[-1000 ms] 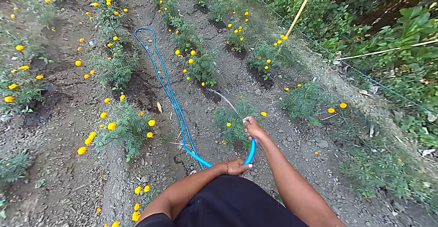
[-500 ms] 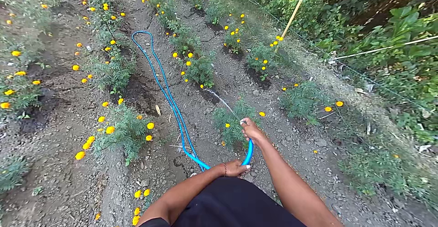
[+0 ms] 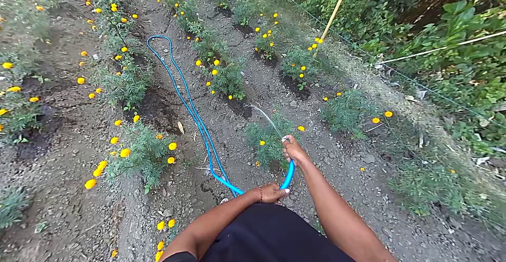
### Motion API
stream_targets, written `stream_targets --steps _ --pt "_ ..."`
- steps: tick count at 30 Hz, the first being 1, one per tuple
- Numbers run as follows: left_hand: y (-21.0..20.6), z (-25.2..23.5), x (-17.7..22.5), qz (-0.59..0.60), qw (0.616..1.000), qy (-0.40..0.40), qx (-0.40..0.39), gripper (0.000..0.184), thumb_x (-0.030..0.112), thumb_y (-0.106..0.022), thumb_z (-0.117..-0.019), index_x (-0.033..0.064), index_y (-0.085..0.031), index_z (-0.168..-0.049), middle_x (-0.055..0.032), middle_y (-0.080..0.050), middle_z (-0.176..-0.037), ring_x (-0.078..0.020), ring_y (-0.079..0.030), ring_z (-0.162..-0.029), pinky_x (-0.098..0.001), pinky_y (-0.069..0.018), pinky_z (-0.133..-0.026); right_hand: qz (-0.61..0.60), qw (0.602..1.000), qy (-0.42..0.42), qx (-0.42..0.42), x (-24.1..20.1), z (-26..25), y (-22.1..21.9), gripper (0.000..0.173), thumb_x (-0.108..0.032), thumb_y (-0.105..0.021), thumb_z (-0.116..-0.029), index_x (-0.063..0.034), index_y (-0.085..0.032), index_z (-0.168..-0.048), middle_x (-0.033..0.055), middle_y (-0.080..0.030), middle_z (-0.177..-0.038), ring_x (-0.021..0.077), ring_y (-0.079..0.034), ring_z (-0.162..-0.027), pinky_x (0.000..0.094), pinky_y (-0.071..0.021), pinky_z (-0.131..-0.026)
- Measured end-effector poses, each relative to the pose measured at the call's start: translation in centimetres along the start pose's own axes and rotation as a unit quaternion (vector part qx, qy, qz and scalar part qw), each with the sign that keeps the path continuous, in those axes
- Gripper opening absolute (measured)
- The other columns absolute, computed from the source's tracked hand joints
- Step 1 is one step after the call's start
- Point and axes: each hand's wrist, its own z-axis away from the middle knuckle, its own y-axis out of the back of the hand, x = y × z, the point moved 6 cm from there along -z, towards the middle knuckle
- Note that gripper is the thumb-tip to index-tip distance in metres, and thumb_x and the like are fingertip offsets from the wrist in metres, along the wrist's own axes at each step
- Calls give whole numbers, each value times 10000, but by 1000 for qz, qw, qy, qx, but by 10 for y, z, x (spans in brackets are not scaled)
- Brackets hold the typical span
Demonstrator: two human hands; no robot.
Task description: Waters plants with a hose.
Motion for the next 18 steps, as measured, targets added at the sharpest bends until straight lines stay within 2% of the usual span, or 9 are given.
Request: stream_targets --steps 18 --pt "0 0 -5 2 1000 -19 -2 490 359 -335 -1130 2 -584 -904 4 -499 -655 -81 -479 -562 -281 -444 -601 27 999 -16 -3 5 -2 -3 242 -253 -372 -1137 -128 -414 -1339 15 -404 -737 94 -381 -449 244 -377 -413"
